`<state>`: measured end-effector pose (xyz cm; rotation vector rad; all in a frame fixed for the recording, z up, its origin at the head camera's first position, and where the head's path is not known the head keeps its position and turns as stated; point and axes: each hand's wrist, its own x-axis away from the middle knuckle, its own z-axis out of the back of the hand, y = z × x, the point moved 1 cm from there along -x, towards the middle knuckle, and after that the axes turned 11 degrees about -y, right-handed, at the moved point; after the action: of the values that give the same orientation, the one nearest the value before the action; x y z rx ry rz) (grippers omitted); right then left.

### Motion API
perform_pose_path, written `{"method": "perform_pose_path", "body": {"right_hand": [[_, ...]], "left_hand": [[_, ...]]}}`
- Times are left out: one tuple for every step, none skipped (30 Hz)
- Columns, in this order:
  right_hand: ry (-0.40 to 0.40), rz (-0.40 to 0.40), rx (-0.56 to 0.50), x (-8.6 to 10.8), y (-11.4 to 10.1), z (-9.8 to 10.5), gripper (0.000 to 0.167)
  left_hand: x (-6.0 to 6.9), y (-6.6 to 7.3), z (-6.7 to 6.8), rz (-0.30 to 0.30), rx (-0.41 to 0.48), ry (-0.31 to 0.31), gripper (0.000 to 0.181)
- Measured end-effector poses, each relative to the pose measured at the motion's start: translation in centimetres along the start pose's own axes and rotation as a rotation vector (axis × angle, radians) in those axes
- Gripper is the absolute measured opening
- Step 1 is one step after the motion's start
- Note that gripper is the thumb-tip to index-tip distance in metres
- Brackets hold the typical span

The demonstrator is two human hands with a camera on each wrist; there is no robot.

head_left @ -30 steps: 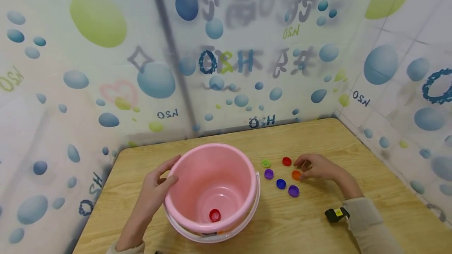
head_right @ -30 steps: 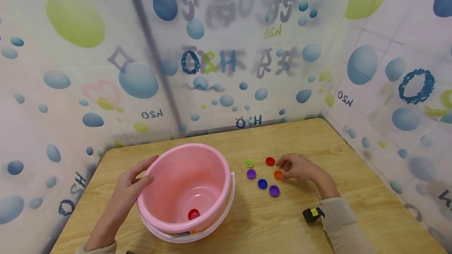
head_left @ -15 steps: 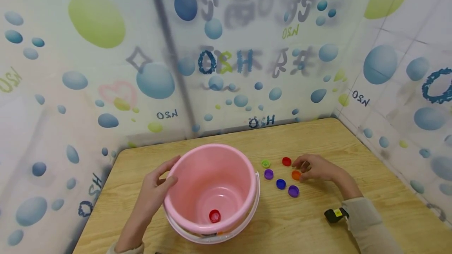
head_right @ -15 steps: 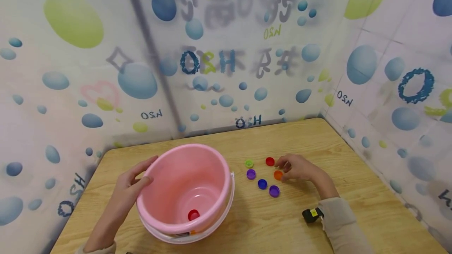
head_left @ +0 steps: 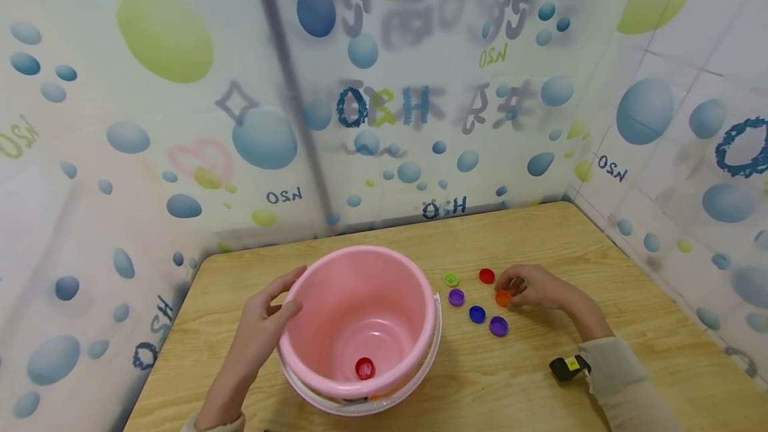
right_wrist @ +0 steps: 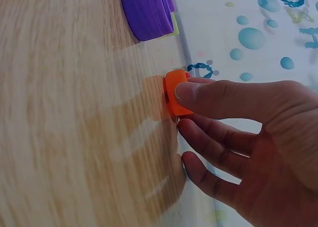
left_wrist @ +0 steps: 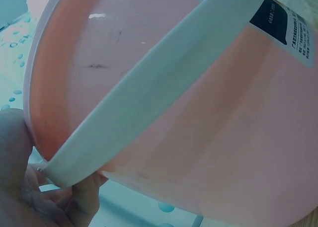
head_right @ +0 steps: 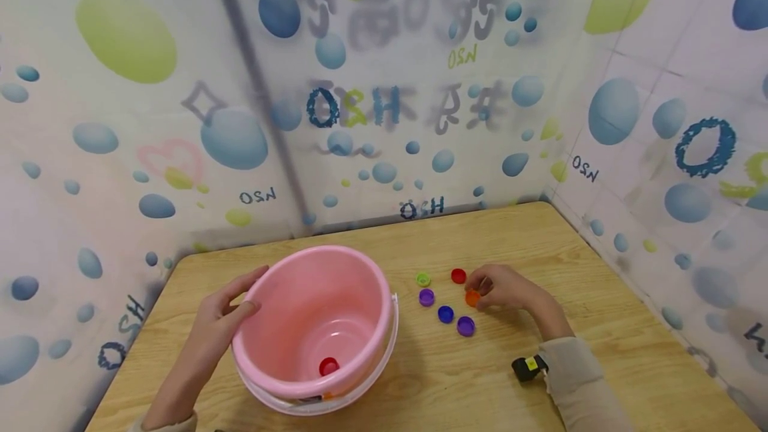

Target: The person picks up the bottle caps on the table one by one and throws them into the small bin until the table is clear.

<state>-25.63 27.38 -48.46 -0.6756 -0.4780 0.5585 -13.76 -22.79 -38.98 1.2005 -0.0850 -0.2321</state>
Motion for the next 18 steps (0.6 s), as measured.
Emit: {"method": "perform_pose_path", "body": {"right_hand": [[0.000, 0.002, 0.000, 0.00, 0.03, -0.02, 0.031], [-0.001, 0.003, -0.002, 0.00, 0.01, -0.05, 0.030], [0.000, 0.003, 0.000, 0.00, 0.03, -0.07, 0.029], [-0.002, 0.007, -0.003, 0.01, 0.05, -0.07, 0.029], [-0.003, 0.010, -0.004, 0.01, 0.07, -0.07, 0.029], [-0.002, 0.009, -0.003, 0.02, 0.07, -0.08, 0.029], [-0.001, 0.008, -0.001, 0.01, 0.09, -0.07, 0.029], [0.001, 0.003, 0.000, 0.02, 0.08, -0.07, 0.029], [0.003, 0.003, 0.005, 0.06, 0.07, -0.06, 0.030], [0.002, 0.008, 0.010, 0.09, 0.07, -0.02, 0.030], [0.003, 0.004, 0.013, 0.09, 0.06, -0.01, 0.030], [0.003, 0.000, 0.012, 0.09, 0.02, -0.01, 0.030], [0.004, -0.008, 0.009, 0.10, -0.01, -0.01, 0.030], [0.005, -0.016, 0.005, 0.11, -0.07, -0.01, 0.030], [0.003, -0.013, 0.006, 0.13, -0.12, -0.01, 0.031], [0.003, -0.013, 0.004, 0.10, -0.13, -0.02, 0.030], [0.003, -0.018, 0.001, 0.09, -0.15, -0.04, 0.030], [0.004, -0.015, 0.004, 0.10, -0.20, -0.06, 0.030]], "left_hand": [[0.01, -0.04, 0.00, -0.001, 0.000, 0.001, 0.049], [0.03, -0.06, -0.01, 0.001, 0.003, 0.002, 0.049], [0.04, -0.07, -0.02, 0.005, 0.004, 0.003, 0.049], [0.04, -0.07, -0.02, 0.007, 0.005, 0.003, 0.049], [0.05, -0.06, -0.02, 0.012, 0.007, 0.004, 0.049], [0.05, -0.06, -0.02, 0.016, 0.009, 0.002, 0.049], [0.05, -0.04, -0.02, 0.019, 0.010, 0.002, 0.049], [0.04, -0.01, -0.03, 0.024, 0.010, 0.001, 0.049], [0.04, -0.02, -0.03, 0.026, 0.008, 0.001, 0.050], [0.04, -0.04, -0.03, 0.026, 0.006, 0.000, 0.050], [0.05, -0.04, -0.03, 0.026, 0.004, 0.000, 0.050], [0.04, -0.07, -0.02, 0.027, 0.001, 0.000, 0.050], [0.04, -0.07, -0.02, 0.027, 0.000, 0.001, 0.050], [0.03, -0.11, -0.01, 0.028, -0.003, 0.001, 0.050], [0.03, -0.13, 0.00, 0.028, -0.006, 0.002, 0.050], [0.03, -0.12, 0.00, 0.027, -0.006, 0.002, 0.050], [0.02, -0.11, 0.00, 0.028, -0.007, 0.003, 0.049], [0.03, -0.10, 0.00, 0.026, -0.009, 0.004, 0.049]]}}
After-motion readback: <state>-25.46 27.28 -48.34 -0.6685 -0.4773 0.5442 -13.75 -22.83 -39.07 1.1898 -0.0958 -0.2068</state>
